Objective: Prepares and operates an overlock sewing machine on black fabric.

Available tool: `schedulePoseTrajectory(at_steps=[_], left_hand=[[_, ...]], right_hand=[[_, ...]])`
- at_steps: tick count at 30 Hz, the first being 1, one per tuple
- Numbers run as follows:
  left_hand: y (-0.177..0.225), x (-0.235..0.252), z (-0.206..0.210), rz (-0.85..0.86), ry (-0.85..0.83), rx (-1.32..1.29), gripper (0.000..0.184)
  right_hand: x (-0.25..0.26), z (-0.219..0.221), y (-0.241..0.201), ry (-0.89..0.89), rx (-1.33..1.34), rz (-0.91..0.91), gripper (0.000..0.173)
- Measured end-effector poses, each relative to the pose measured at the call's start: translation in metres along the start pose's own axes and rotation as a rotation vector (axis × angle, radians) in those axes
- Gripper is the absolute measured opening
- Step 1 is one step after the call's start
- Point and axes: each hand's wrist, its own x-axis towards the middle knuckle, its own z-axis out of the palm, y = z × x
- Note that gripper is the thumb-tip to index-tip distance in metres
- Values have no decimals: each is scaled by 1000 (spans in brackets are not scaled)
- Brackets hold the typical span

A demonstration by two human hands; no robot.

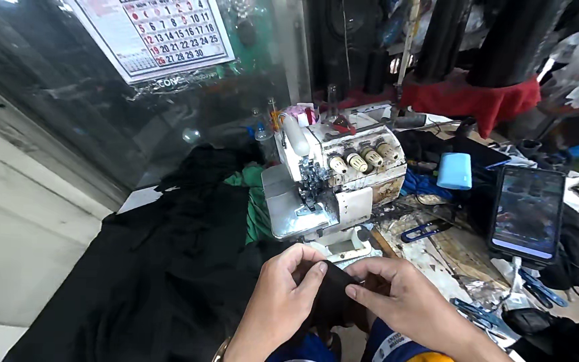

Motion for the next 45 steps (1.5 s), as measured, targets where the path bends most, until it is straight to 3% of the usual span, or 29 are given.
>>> schedulePoseTrajectory(at_steps=[12,22,26,30,34,41,45], left_hand=[[9,5,-4,-83,-100,-121,16],[4,-2,14,44,133,295,20],[-4,-1,-8,-3,71,429,25],[27,33,-32,105,242,630,23],[-5,87,-22,159,305,925,18],[-14,102,-36,165,269,885,15],[-19,128,-30,73,283,917,25]], right_hand=[[-3,-11,2,-45,-21,29,18],[3,-11,-1,-45,29,15,19],[16,5,-4,-43,15,-55,20],[47,10,-29,96,146,16,24],[85,21,-10,237,195,156,27],[95,32,2,372,263,64,30],[112,36,-2,448,211,118,36]])
